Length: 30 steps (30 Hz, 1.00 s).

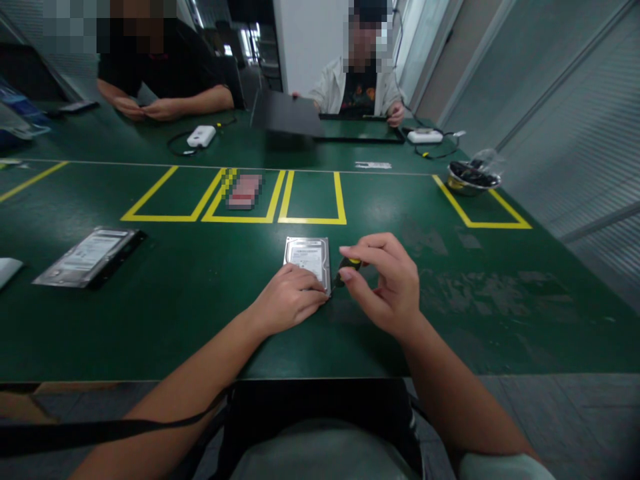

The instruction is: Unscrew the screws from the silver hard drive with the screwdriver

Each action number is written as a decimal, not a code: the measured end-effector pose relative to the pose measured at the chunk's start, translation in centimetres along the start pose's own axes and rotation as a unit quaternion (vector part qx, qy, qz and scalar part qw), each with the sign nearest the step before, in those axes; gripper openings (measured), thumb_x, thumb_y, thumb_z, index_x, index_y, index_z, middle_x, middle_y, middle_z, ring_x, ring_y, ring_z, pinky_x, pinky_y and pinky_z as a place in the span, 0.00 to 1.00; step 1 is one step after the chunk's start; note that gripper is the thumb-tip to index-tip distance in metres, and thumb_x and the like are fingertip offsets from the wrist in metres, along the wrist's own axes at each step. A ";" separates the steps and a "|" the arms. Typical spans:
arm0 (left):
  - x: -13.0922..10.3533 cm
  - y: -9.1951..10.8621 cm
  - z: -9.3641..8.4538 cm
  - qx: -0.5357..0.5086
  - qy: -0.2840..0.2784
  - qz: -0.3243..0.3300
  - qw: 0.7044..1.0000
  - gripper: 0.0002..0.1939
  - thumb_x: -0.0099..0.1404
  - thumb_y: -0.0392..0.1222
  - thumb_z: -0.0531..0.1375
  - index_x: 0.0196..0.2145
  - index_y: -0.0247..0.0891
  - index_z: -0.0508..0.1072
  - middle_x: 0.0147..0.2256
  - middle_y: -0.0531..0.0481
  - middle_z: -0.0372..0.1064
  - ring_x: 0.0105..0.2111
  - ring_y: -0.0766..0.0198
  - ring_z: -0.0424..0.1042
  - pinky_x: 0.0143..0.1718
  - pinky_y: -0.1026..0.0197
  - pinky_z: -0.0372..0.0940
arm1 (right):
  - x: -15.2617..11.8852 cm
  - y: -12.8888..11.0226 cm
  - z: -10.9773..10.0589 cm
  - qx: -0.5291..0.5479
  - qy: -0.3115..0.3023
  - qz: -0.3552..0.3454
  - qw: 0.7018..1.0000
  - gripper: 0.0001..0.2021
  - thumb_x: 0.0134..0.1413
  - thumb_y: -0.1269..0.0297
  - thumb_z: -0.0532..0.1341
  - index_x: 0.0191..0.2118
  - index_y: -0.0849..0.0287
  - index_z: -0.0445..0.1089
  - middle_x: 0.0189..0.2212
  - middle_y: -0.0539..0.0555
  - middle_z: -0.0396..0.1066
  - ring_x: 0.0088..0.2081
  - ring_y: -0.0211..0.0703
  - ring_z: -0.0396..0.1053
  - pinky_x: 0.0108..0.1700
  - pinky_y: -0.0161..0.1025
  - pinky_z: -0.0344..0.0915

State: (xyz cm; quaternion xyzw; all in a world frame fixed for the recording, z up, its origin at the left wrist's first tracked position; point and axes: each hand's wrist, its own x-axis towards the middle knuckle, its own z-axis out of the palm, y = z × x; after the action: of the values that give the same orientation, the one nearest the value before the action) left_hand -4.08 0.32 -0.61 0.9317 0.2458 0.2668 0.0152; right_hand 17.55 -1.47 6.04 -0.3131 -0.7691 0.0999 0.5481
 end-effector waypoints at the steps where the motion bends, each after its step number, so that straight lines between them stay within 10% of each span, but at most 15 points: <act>1: 0.0 0.0 0.0 -0.002 -0.003 0.001 1.000 0.08 0.68 0.39 0.59 0.40 0.43 0.78 0.40 0.50 0.77 0.43 0.60 0.73 0.45 0.54 0.59 | 0.0 0.0 0.0 0.007 -0.005 0.001 1.000 0.17 0.56 0.71 0.62 0.51 0.51 0.72 0.40 0.54 0.70 0.42 0.44 0.70 0.41 0.45 0.70; 30: 0.0 0.0 0.0 0.001 -0.001 -0.005 1.000 0.08 0.68 0.39 0.58 0.40 0.43 0.78 0.41 0.49 0.77 0.42 0.60 0.73 0.45 0.53 0.59 | 0.0 0.1 0.0 0.021 -0.014 -0.004 1.000 0.19 0.54 0.70 0.64 0.52 0.51 0.71 0.45 0.56 0.71 0.46 0.46 0.70 0.46 0.48 0.70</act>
State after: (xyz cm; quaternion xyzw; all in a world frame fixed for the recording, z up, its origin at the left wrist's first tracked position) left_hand -4.08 0.31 -0.65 0.9308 0.2509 0.2653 0.0163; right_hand 17.57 -1.36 5.96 -0.2968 -0.7758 0.1186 0.5440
